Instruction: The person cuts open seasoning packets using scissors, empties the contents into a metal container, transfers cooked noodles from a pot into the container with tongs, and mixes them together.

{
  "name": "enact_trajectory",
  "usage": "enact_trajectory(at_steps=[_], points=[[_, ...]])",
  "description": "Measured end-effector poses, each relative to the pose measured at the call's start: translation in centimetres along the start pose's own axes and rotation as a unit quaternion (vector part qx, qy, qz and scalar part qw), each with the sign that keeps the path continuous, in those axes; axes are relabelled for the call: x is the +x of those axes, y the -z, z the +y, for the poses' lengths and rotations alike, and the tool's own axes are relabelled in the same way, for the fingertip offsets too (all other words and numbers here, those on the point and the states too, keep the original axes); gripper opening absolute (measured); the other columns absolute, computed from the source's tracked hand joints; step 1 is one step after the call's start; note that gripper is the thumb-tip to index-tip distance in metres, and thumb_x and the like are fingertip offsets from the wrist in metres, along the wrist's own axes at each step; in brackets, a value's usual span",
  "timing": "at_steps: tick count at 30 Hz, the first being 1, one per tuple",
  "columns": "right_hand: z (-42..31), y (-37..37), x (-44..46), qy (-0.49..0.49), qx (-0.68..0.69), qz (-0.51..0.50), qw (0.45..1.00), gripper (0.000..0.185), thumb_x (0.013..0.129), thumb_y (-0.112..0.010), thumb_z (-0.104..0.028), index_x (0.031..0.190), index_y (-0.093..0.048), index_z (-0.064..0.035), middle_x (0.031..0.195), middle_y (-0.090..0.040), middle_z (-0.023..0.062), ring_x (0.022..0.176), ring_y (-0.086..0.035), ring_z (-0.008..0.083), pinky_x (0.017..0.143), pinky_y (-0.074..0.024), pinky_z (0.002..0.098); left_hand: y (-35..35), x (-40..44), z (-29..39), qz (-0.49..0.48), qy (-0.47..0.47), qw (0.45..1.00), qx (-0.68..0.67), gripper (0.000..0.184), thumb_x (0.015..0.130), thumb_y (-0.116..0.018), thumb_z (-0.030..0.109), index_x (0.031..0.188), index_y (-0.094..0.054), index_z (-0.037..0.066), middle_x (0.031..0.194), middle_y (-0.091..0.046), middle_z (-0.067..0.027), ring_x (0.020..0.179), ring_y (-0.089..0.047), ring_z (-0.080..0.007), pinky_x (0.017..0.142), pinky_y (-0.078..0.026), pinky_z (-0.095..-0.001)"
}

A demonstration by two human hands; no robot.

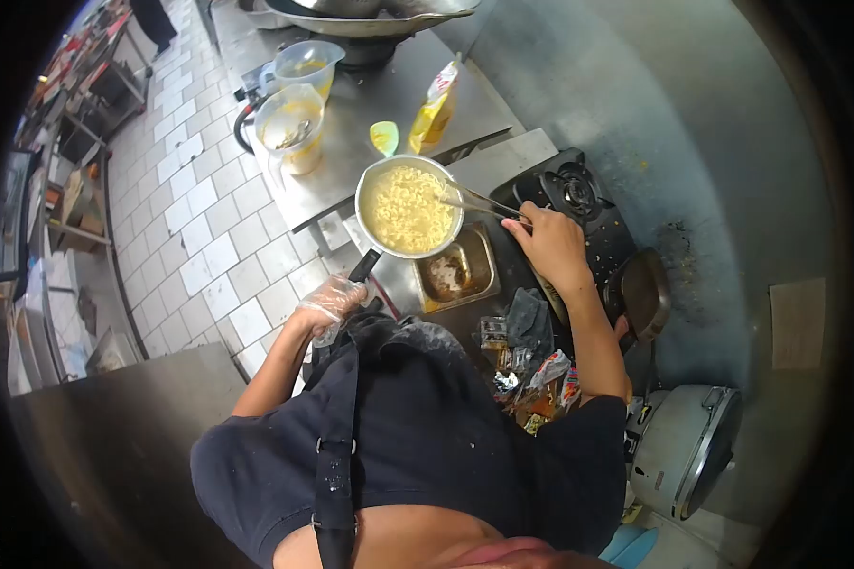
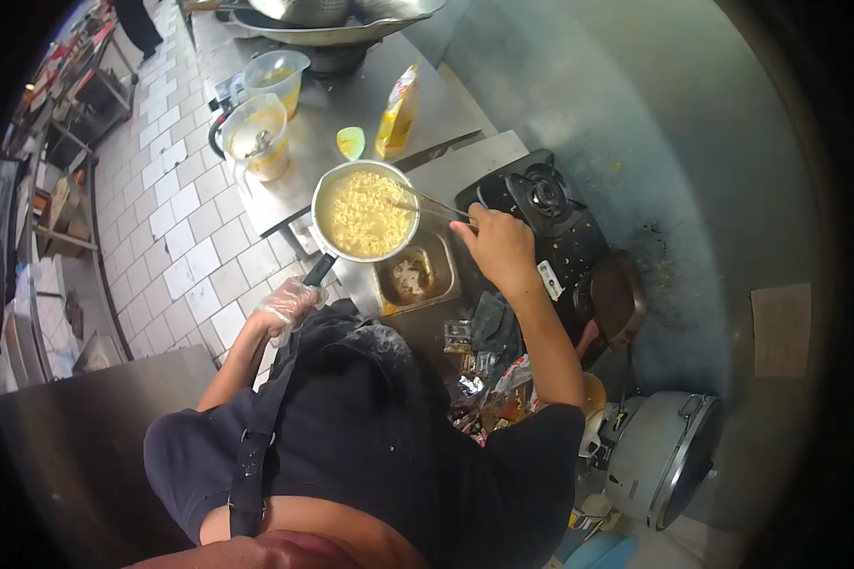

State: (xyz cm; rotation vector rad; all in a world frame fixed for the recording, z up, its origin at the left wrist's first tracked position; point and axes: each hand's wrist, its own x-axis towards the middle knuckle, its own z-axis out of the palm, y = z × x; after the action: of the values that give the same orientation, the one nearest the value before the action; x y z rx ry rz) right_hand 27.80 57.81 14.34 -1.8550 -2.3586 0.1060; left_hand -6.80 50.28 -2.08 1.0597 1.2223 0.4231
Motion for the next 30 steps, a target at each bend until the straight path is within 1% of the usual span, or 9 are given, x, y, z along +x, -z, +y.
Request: enact_trajectory(at_steps=[3,6,11,15,18,20,27,29,30], points=[[-2.7,-1.3,0.4,0.020,-0.042,-0.060,0.997,0.038,0.086,-0.066,-0.043,0.088,-0.062,-0.0049,0.076,-0.067,0.0122,0.074,-0.066,0.0352,0.064,-0.0508,0.0442,0.2,-1.9,-1.2,0.019,-0.005,0.999,-0.028,0.026,0.084,-0.061,0.029,0.074,-0.057,0.006,0.055,-0.041,0.0050,0.045,-0.037,-0.0068,0.040,-0.027,-0.0280],[-4.9,-3.5,1.4,0.052,-0.070,-0.125,0.988,0.046,0.086,-0.065,-0.046,0.097,-0.062,-0.0013,0.082,-0.068,0.0191,0.080,-0.068,0.0363,0.070,-0.0543,0.0444,0.0,-3.2,-1.8,0.041,-0.010,0.997,-0.066,0.022,0.083,-0.060,0.027,0.076,-0.058,0.006,0.057,-0.042,0.0055,0.047,-0.035,-0.0066,0.041,-0.027,-0.0276],[-8.0,-9.2,3.0,0.087,-0.071,-0.122,0.986,0.042,0.087,-0.064,-0.043,0.099,-0.062,-0.0025,0.082,-0.068,0.0182,0.079,-0.068,0.0351,0.069,-0.0539,0.0446,0.1,-4.2,-3.5,0.072,-0.032,0.991,-0.105,0.015,0.081,-0.061,0.022,0.081,-0.057,0.008,0.065,-0.046,0.0043,0.057,-0.040,-0.0076,0.051,-0.033,-0.0257],[-10.4,-11.6,4.2,0.138,-0.025,-0.129,0.982,0.035,0.090,-0.061,-0.038,0.097,-0.062,-0.0039,0.078,-0.068,0.0167,0.077,-0.068,0.0341,0.067,-0.0525,0.0460,1.0,-5.3,-2.9,0.065,-0.033,0.992,-0.103,0.015,0.082,-0.062,0.021,0.084,-0.058,0.007,0.066,-0.047,0.0041,0.060,-0.041,-0.0073,0.053,-0.034,-0.0259],[-11.7,-12.0,4.6,0.141,0.019,-0.114,0.983,0.031,0.090,-0.060,-0.038,0.095,-0.063,-0.0078,0.076,-0.067,0.0170,0.076,-0.067,0.0364,0.067,-0.0517,0.0470,1.6,-6.6,-1.1,0.071,-0.012,0.997,-0.023,0.017,0.084,-0.062,0.022,0.086,-0.059,0.005,0.067,-0.049,0.0037,0.063,-0.042,-0.0065,0.055,-0.036,-0.0270],[-12.0,-11.7,4.3,0.118,0.074,-0.109,0.984,0.028,0.091,-0.059,-0.038,0.093,-0.064,-0.0106,0.075,-0.066,0.0182,0.076,-0.065,0.0392,0.067,-0.0505,0.0486,1.8,-7.1,-0.6,0.063,-0.036,0.997,0.015,0.021,0.086,-0.062,0.024,0.087,-0.059,0.004,0.068,-0.050,0.0036,0.064,-0.043,-0.0060,0.057,-0.037,-0.0273],[-10.3,-10.6,1.4,0.031,0.207,-0.129,0.969,0.031,0.092,-0.059,-0.037,0.091,-0.066,-0.0067,0.079,-0.066,0.0201,0.077,-0.063,0.0414,0.067,-0.0481,0.0484,1.6,-6.7,-0.9,0.036,-0.040,0.998,-0.040,0.014,0.087,-0.061,0.019,0.087,-0.057,0.005,0.072,-0.051,0.0043,0.067,-0.043,-0.0060,0.060,-0.038,-0.0256],[-8.7,-11.3,0.5,0.037,0.301,-0.088,0.949,0.030,0.095,-0.060,-0.033,0.093,-0.067,-0.0039,0.071,-0.064,0.0158,0.064,-0.064,0.0232,0.061,-0.0470,0.0374,1.4,-6.3,-0.8,0.035,-0.050,0.996,-0.066,0.010,0.087,-0.061,0.015,0.086,-0.055,0.007,0.074,-0.052,0.0043,0.069,-0.044,-0.0061,0.062,-0.038,-0.0248],[-8.1,-11.2,-0.1,0.029,0.301,-0.085,0.949,0.030,0.095,-0.060,-0.033,0.093,-0.067,-0.0039,0.071,-0.064,0.0158,0.064,-0.064,0.0232,0.061,-0.0470,0.0374,1.4,-6.0,-1.0,0.027,-0.050,0.996,-0.062,0.010,0.087,-0.061,0.015,0.086,-0.055,0.007,0.074,-0.052,0.0043,0.069,-0.044,-0.0061,0.062,-0.038,-0.0248]])
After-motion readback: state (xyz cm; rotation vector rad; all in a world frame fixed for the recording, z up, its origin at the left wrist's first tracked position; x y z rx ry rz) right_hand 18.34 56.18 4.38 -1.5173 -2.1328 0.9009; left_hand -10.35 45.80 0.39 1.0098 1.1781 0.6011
